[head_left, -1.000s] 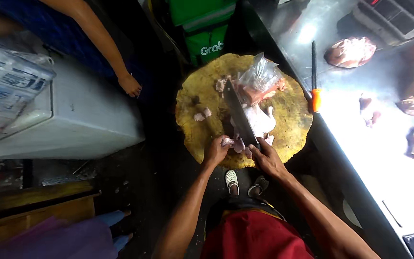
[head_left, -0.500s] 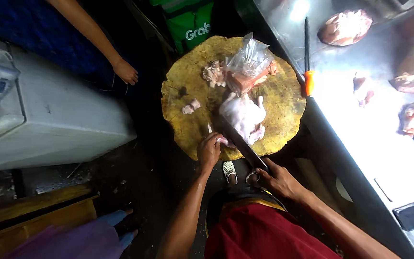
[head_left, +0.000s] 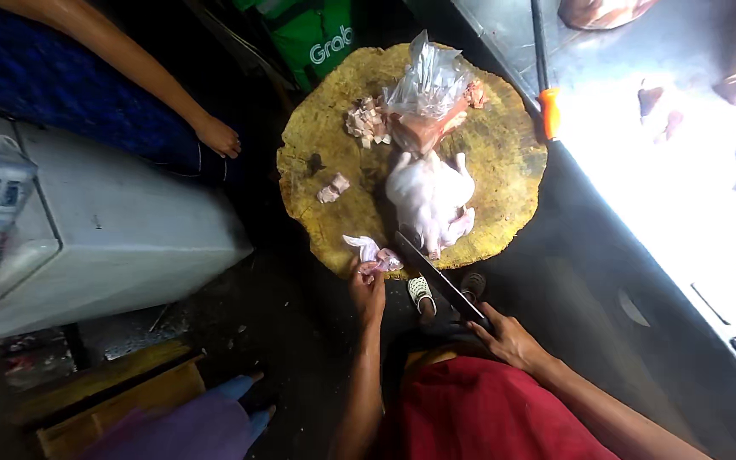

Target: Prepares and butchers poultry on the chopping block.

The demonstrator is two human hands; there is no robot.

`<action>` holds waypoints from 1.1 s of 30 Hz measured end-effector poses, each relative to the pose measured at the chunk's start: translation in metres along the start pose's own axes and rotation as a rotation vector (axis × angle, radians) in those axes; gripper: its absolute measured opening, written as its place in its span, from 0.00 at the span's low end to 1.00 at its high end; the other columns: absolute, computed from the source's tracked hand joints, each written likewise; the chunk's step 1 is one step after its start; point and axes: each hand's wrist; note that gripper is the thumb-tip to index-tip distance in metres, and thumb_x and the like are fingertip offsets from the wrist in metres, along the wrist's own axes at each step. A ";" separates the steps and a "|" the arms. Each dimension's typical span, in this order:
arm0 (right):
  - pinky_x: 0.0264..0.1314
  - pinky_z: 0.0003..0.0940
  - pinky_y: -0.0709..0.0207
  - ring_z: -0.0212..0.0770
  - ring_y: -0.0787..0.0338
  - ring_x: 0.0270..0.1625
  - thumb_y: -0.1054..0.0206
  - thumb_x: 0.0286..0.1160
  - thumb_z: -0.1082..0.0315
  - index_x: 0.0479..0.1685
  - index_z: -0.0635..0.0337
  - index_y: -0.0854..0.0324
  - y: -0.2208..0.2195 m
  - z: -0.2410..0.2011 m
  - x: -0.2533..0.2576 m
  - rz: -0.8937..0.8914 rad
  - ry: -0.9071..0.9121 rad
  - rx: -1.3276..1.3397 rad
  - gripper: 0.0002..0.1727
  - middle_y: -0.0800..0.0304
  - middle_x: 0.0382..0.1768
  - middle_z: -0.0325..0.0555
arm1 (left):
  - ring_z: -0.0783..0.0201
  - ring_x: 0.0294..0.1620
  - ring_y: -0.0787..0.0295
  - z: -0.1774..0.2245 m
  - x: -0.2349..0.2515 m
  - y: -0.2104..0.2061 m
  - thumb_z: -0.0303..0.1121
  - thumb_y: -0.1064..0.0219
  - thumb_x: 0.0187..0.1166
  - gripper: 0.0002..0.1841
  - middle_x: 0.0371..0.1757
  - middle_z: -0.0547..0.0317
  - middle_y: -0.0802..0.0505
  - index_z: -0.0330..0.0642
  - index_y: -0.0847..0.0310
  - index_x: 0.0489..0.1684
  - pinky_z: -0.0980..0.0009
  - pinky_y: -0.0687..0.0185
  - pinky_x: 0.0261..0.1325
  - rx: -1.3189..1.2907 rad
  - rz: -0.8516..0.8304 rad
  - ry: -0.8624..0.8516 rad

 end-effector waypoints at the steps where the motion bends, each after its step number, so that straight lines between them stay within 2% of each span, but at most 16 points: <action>1: 0.44 0.57 0.17 0.52 0.09 0.37 0.43 0.85 0.40 0.69 0.49 0.24 0.002 0.000 -0.003 0.005 0.003 -0.010 0.27 0.12 0.32 0.50 | 0.61 0.56 0.13 0.004 0.001 -0.003 0.27 0.29 0.74 0.10 0.64 0.43 0.13 0.29 0.15 0.47 0.66 0.15 0.57 -0.037 0.043 0.066; 3: 0.42 0.56 0.17 0.51 0.10 0.35 0.43 0.84 0.38 0.66 0.49 0.22 0.006 -0.003 -0.004 0.027 0.033 -0.022 0.27 0.12 0.30 0.48 | 0.63 0.41 0.13 0.013 0.011 -0.006 0.28 0.23 0.73 0.13 0.42 0.49 0.11 0.30 0.19 0.47 0.64 0.15 0.49 -0.077 0.115 0.197; 4: 0.42 0.55 0.17 0.50 0.09 0.35 0.43 0.84 0.37 0.66 0.49 0.21 0.007 -0.006 -0.002 0.041 0.054 -0.028 0.28 0.12 0.30 0.48 | 0.62 0.39 0.13 0.017 0.017 -0.004 0.26 0.24 0.73 0.14 0.39 0.48 0.11 0.30 0.22 0.50 0.63 0.14 0.47 -0.121 0.117 0.234; 7: 0.43 0.55 0.16 0.49 0.09 0.35 0.47 0.84 0.33 0.68 0.47 0.21 0.010 -0.023 0.005 0.092 0.142 -0.046 0.31 0.11 0.31 0.47 | 0.57 0.46 0.09 0.027 0.029 0.020 0.26 0.29 0.78 0.20 0.50 0.42 0.09 0.31 0.25 0.67 0.58 0.12 0.51 -0.190 -0.018 0.290; 9: 0.43 0.54 0.16 0.48 0.09 0.36 0.49 0.84 0.33 0.71 0.47 0.21 0.011 -0.039 0.008 0.144 0.242 -0.055 0.33 0.10 0.32 0.46 | 0.57 0.48 0.09 0.029 0.032 0.042 0.26 0.28 0.77 0.18 0.51 0.43 0.08 0.30 0.19 0.63 0.58 0.12 0.55 -0.159 -0.129 0.324; 12: 0.42 0.54 0.15 0.50 0.09 0.35 0.48 0.86 0.37 0.74 0.52 0.21 0.004 -0.060 0.022 0.217 0.393 -0.089 0.33 0.09 0.34 0.49 | 0.59 0.45 0.10 0.023 0.036 0.063 0.27 0.24 0.73 0.15 0.47 0.45 0.08 0.31 0.15 0.55 0.59 0.13 0.53 -0.012 -0.233 0.372; 17: 0.52 0.62 0.18 0.58 0.08 0.47 0.47 0.88 0.41 0.73 0.50 0.26 0.014 -0.097 0.062 -0.057 0.160 -0.215 0.28 0.09 0.42 0.55 | 0.55 0.51 0.08 0.014 0.034 0.064 0.30 0.21 0.69 0.18 0.50 0.45 0.07 0.36 0.14 0.56 0.53 0.13 0.59 0.206 -0.250 0.333; 19: 0.43 0.52 0.17 0.50 0.11 0.36 0.44 0.89 0.45 0.69 0.54 0.24 0.027 -0.108 0.065 -0.130 0.121 0.003 0.25 0.13 0.36 0.52 | 0.52 0.53 0.09 0.023 0.027 0.059 0.31 0.21 0.69 0.19 0.51 0.44 0.07 0.37 0.15 0.57 0.49 0.14 0.61 0.306 -0.242 0.283; 21: 0.20 0.34 0.18 0.37 0.19 0.17 0.46 0.92 0.46 0.66 0.55 0.29 0.031 -0.115 0.059 -0.262 -0.021 0.395 0.22 0.22 0.24 0.43 | 0.50 0.53 0.08 0.030 0.013 0.052 0.33 0.23 0.73 0.19 0.51 0.44 0.07 0.38 0.17 0.60 0.47 0.15 0.62 0.397 -0.235 0.236; 22: 0.17 0.33 0.18 0.37 0.21 0.14 0.46 0.92 0.47 0.67 0.54 0.31 0.027 -0.115 0.056 -0.284 -0.072 0.506 0.22 0.23 0.22 0.43 | 0.49 0.52 0.08 0.031 0.008 0.047 0.34 0.24 0.75 0.19 0.50 0.43 0.07 0.38 0.18 0.61 0.47 0.14 0.61 0.432 -0.222 0.215; 23: 0.20 0.35 0.17 0.38 0.19 0.16 0.45 0.92 0.47 0.70 0.54 0.30 0.017 -0.108 0.052 -0.253 -0.060 0.453 0.23 0.21 0.24 0.44 | 0.48 0.52 0.07 0.031 0.005 0.041 0.34 0.25 0.76 0.18 0.50 0.43 0.07 0.38 0.18 0.61 0.47 0.14 0.60 0.457 -0.203 0.198; 24: 0.31 0.42 0.16 0.42 0.15 0.24 0.43 0.90 0.47 0.74 0.55 0.29 0.004 -0.095 0.049 -0.197 -0.018 0.310 0.26 0.17 0.30 0.48 | 0.48 0.52 0.07 0.030 0.002 0.037 0.34 0.26 0.77 0.18 0.51 0.43 0.07 0.39 0.19 0.62 0.47 0.14 0.60 0.477 -0.185 0.195; 25: 0.43 0.50 0.15 0.47 0.11 0.34 0.42 0.88 0.46 0.74 0.56 0.28 -0.011 -0.078 0.045 -0.140 0.021 0.171 0.27 0.13 0.36 0.52 | 0.47 0.53 0.07 0.027 0.001 0.035 0.34 0.27 0.78 0.18 0.52 0.43 0.07 0.39 0.20 0.63 0.46 0.14 0.61 0.485 -0.164 0.193; 27: 0.53 0.56 0.16 0.52 0.08 0.44 0.39 0.85 0.44 0.73 0.56 0.26 -0.024 -0.048 0.038 -0.072 0.053 0.078 0.28 0.10 0.42 0.54 | 0.47 0.54 0.08 0.025 0.006 0.034 0.34 0.27 0.78 0.18 0.52 0.42 0.07 0.37 0.20 0.63 0.46 0.15 0.62 0.443 -0.100 0.188; 31: 0.48 0.51 0.15 0.45 0.09 0.38 0.37 0.84 0.43 0.66 0.51 0.20 -0.010 -0.027 0.026 -0.041 0.049 0.209 0.25 0.10 0.38 0.48 | 0.53 0.47 0.09 0.037 0.019 0.038 0.34 0.25 0.76 0.18 0.46 0.44 0.08 0.33 0.19 0.58 0.53 0.13 0.56 0.192 0.047 0.169; 33: 0.45 0.52 0.15 0.46 0.09 0.36 0.38 0.84 0.42 0.66 0.51 0.20 -0.006 -0.027 0.023 0.058 0.081 0.158 0.25 0.10 0.35 0.49 | 0.56 0.47 0.09 0.044 0.024 0.034 0.32 0.25 0.75 0.21 0.47 0.45 0.09 0.33 0.22 0.62 0.56 0.12 0.54 0.105 0.094 0.112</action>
Point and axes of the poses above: each hand's wrist, its own x-axis towards the middle knuckle, its own y-axis out of the back of the hand, z = x × y
